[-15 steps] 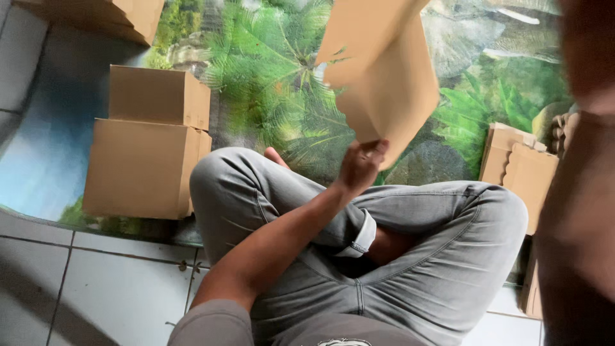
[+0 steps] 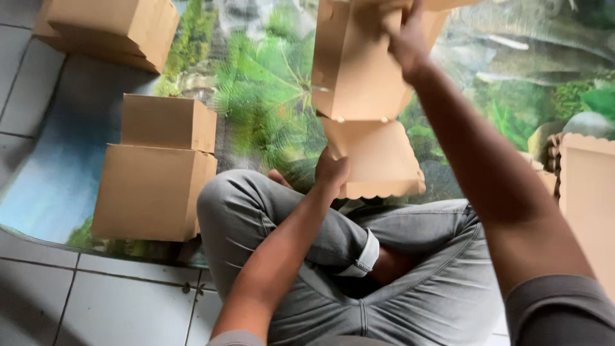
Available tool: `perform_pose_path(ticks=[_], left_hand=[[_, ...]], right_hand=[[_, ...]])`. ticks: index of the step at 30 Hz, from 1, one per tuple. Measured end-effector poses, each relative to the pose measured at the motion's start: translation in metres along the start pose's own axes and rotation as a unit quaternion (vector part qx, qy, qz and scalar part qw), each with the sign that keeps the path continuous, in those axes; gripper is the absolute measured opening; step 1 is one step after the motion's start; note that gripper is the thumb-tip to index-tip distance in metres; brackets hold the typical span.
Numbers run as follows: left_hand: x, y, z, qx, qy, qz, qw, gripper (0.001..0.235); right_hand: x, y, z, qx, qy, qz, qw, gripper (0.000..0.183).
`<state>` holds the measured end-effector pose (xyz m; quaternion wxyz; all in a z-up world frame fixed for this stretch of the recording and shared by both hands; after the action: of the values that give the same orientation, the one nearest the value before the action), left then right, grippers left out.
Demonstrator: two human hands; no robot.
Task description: The person sits on the floor and assembles a flat cardboard box by folding the side flaps, tucking the tabs into slots, and securing the structure. They then fold and tuck the top flaps to close the box.
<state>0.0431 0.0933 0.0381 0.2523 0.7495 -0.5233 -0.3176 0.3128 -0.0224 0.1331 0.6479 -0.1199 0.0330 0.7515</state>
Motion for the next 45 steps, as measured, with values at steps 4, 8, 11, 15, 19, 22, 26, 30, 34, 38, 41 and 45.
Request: perform_pose_path(ticks=[4, 8, 11, 15, 19, 22, 26, 30, 34, 38, 41, 45], left_hand=[[0.009, -0.021, 0.007, -0.01, 0.001, -0.007, 1.0, 0.051], [0.016, -0.057, 0.031, 0.009, -0.016, -0.066, 0.998, 0.048], [0.018, -0.082, 0.048, 0.037, -0.005, -0.115, 0.993, 0.057], [0.01, -0.103, 0.056, 0.107, -0.07, -0.167, 0.978, 0.061], [-0.017, -0.035, 0.011, 0.155, -0.154, -0.089, 0.972, 0.078], [-0.023, -0.069, 0.015, 0.171, -0.294, -0.089, 0.936, 0.061], [-0.052, -0.1, 0.012, 0.175, -0.337, -0.109, 0.919, 0.048], [-0.077, -0.102, -0.002, 0.093, -0.403, -0.057, 0.909, 0.038], [-0.074, -0.051, -0.02, 0.063, -0.462, -0.012, 0.884, 0.045], [-0.068, -0.073, -0.006, 0.083, -0.419, -0.022, 0.904, 0.034], [-0.069, -0.124, 0.019, 0.097, -0.258, -0.037, 0.96, 0.027], [-0.071, -0.086, -0.007, 0.082, 0.037, -0.006, 0.996, 0.009]], right_hand=[[-0.019, 0.042, -0.043, -0.078, 0.102, 0.074, 0.989, 0.101], [-0.064, 0.088, -0.103, -0.122, 0.299, 0.152, 0.934, 0.088], [-0.102, 0.126, -0.224, -0.191, 0.353, 0.19, 0.896, 0.096], [-0.134, 0.195, -0.285, -0.005, 0.541, 0.266, 0.798, 0.099], [-0.113, 0.186, -0.235, -0.073, 0.343, 0.225, 0.909, 0.109], [-0.108, 0.188, -0.212, -0.053, 0.297, 0.187, 0.935, 0.111], [-0.103, 0.195, -0.196, 0.014, 0.428, 0.223, 0.876, 0.106], [-0.095, 0.201, -0.159, 0.085, 0.494, 0.26, 0.825, 0.112], [-0.085, 0.209, -0.135, 0.093, 0.521, 0.253, 0.81, 0.123], [-0.075, 0.21, -0.124, -0.041, 0.524, 0.218, 0.822, 0.116], [-0.069, 0.212, -0.134, -0.095, 0.545, 0.219, 0.804, 0.108], [-0.062, 0.203, -0.163, -0.203, 0.573, 0.164, 0.777, 0.052]])
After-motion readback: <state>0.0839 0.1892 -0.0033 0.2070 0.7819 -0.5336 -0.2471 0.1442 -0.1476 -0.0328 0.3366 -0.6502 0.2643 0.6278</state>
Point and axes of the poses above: each hand's wrist, its own y-axis away from the middle knuckle, its own x-axis out of the palm, z = x × y, the point moved 3 cm from there along -y, towards the middle knuckle, and after that the axes turned 3 degrees about -z, right-handed, at the moved point
